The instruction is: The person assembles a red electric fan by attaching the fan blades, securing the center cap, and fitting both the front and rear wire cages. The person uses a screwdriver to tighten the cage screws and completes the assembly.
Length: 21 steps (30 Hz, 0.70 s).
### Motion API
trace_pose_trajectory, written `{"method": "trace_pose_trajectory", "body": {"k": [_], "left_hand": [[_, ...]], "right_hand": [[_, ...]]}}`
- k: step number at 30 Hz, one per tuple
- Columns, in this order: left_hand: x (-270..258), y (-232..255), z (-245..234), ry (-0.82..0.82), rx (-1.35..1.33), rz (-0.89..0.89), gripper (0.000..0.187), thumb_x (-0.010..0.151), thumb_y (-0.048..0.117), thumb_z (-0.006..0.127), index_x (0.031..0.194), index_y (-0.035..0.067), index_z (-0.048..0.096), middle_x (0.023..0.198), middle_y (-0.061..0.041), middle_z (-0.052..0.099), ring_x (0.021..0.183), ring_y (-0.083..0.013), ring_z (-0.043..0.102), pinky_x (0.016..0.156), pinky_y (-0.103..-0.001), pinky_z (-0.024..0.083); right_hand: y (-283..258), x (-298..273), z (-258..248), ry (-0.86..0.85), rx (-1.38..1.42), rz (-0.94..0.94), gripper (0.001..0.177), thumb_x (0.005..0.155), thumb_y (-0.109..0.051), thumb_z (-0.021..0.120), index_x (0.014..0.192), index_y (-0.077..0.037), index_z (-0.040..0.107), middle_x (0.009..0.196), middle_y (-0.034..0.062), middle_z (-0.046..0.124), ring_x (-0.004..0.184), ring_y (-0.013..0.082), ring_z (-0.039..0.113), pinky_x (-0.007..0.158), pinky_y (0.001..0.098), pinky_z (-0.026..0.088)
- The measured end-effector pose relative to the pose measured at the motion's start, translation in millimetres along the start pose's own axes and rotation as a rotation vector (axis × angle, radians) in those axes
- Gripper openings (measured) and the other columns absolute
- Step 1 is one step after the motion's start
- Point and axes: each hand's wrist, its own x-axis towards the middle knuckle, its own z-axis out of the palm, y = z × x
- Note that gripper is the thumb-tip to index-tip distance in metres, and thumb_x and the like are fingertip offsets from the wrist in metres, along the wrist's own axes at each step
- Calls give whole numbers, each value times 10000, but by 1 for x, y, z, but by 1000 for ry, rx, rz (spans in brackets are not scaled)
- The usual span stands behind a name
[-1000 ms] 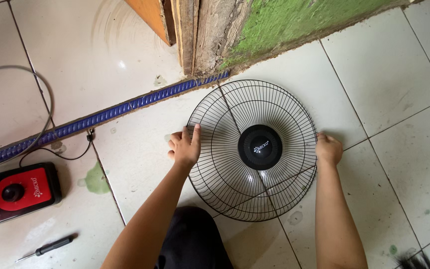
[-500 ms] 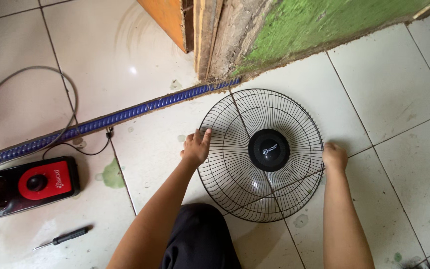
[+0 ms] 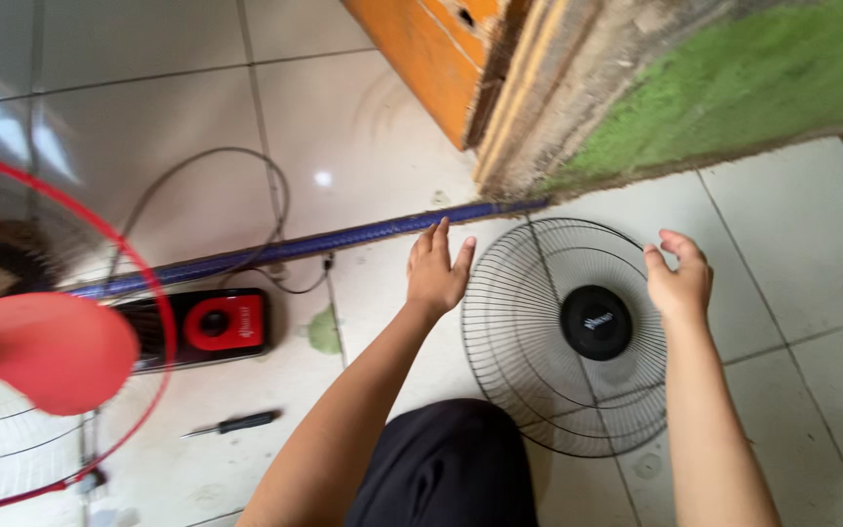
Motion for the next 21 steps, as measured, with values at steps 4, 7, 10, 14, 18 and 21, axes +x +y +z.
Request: {"method": "trace_pose_trajectory", "body": {"k": [4, 7, 10, 14, 18, 21], "left_hand": [[-7, 17, -86, 178, 21, 176, 719, 1016, 543, 489, 1556, 83, 373, 1598, -208, 358, 1508, -405, 256, 1222, -518, 202], [-15, 21, -161, 341, 32, 293, 683, 1024, 501, 518, 1543, 73, 403, 1586, -213, 390, 1513, -412, 276, 1226, -532, 214], [-28, 8, -246, 497, 101, 367, 640, 1031, 439, 559, 1529, 62, 422, 1569, -218, 408, 1513, -422, 285, 1231, -551, 210], [-55, -29, -353, 718, 131, 431, 564, 1030, 320, 636, 1498, 60, 457, 1547, -216, 422, 1509, -435, 308, 1245, -531, 255], [-78, -84, -448, 879, 187, 488, 512, 1012, 199, 699, 1461, 65, 491, 1514, -186, 450, 1502, -429, 344, 1262, -544, 278], [-90, -132, -517, 1047, 334, 412, 465, 1010, 153, 713, 1426, 74, 522, 1489, -164, 487, 1493, -427, 362, 1237, -651, 193]], "right_hand": [[-110, -7, 28, -72, 147, -200, 323, 978, -143, 719, 1280, -39, 674, 1255, 126, 711, 1214, 236, 637, 1001, 372, 478], [-200, -23, 58, -162, 270, -225, 321, 969, -149, 712, 1268, -41, 673, 1222, 100, 724, 1179, 182, 637, 952, 338, 477], [-289, -49, 100, -250, 421, -403, 287, 1000, -146, 712, 1256, -24, 670, 1162, 94, 736, 1100, 158, 662, 992, 306, 506], [-394, -100, 167, -414, 466, -528, 287, 964, -121, 707, 1233, -26, 674, 1131, 74, 739, 1086, 148, 675, 971, 297, 503], [-486, -157, 241, -551, 532, -663, 279, 945, -131, 718, 1207, -40, 699, 1115, 72, 751, 1080, 158, 696, 966, 312, 531], [-547, -191, 285, -608, 539, -743, 306, 930, -152, 742, 1215, -48, 702, 1160, 86, 742, 1127, 189, 687, 1001, 340, 518]]}}
